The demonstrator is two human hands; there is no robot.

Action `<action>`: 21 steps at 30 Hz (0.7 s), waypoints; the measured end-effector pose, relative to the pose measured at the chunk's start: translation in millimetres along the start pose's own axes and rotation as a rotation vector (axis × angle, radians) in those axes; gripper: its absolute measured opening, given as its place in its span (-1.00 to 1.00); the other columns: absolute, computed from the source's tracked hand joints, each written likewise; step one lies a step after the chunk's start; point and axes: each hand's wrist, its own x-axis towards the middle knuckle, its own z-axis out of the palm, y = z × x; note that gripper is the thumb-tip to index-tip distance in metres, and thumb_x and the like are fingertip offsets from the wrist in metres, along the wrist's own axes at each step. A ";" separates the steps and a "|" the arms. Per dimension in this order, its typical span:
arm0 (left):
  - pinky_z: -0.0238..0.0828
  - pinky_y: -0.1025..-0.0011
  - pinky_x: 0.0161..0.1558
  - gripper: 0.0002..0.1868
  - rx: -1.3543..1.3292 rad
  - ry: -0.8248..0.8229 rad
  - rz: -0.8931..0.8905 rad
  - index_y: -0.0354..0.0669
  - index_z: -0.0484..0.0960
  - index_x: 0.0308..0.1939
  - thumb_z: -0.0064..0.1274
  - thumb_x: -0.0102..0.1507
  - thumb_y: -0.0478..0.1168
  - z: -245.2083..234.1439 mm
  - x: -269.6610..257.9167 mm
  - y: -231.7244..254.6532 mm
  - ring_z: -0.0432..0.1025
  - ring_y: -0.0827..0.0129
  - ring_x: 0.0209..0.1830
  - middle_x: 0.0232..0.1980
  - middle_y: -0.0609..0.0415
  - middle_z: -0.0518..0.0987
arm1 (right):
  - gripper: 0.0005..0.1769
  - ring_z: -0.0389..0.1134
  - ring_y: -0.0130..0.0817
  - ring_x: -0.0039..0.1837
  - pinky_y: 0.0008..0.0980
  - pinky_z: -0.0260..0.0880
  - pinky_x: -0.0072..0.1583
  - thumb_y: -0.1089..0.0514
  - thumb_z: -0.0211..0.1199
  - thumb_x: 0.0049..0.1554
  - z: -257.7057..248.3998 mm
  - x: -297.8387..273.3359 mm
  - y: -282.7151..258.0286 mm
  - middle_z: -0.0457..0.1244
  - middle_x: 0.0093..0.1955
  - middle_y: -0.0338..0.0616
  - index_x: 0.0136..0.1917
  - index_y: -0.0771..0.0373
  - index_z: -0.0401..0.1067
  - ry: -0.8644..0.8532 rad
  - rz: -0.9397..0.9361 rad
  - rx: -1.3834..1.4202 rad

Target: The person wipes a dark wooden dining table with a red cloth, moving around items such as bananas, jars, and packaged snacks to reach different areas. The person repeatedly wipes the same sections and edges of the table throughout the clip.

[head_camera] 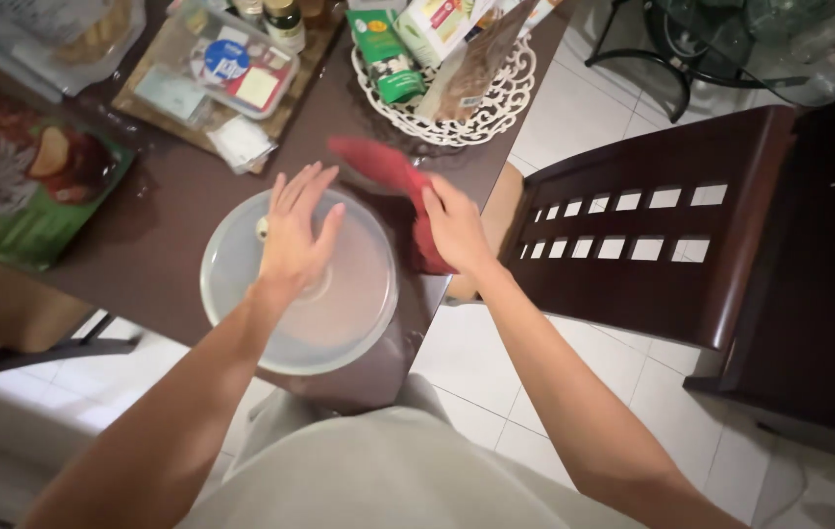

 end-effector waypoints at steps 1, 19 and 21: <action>0.08 -0.08 0.46 -0.48 -0.155 0.001 -0.048 0.03 0.41 0.46 -0.05 0.40 -0.05 -16.3 0.5 12.7 0.31 -0.04 0.45 0.43 -0.18 0.43 | -0.50 0.23 -0.13 0.47 -0.11 0.13 0.50 -0.15 -0.04 0.35 -7.8 -6.0 -40.3 0.29 0.39 -0.04 0.42 0.09 0.37 0.052 -0.045 0.148; 0.47 0.12 0.10 -0.62 0.267 0.282 -0.415 0.14 0.70 0.15 0.03 0.26 -0.21 -91.1 -97.8 -189.7 0.48 0.15 0.15 0.06 0.19 0.66 | -0.35 0.10 0.30 0.54 0.16 0.16 0.51 0.07 0.19 0.25 140.1 -24.9 -209.1 0.13 0.50 0.41 0.57 0.12 0.16 -0.461 -0.247 0.539; 0.50 0.18 0.03 -0.63 0.459 0.151 -0.288 0.26 0.73 0.08 0.11 0.19 -0.14 -62.4 -96.6 -216.5 0.47 0.28 0.10 -0.01 0.38 0.67 | -0.33 0.09 0.32 0.54 0.18 0.16 0.49 0.09 0.20 0.24 131.3 -20.7 -200.1 0.11 0.51 0.42 0.58 0.08 0.14 -0.441 -0.226 0.493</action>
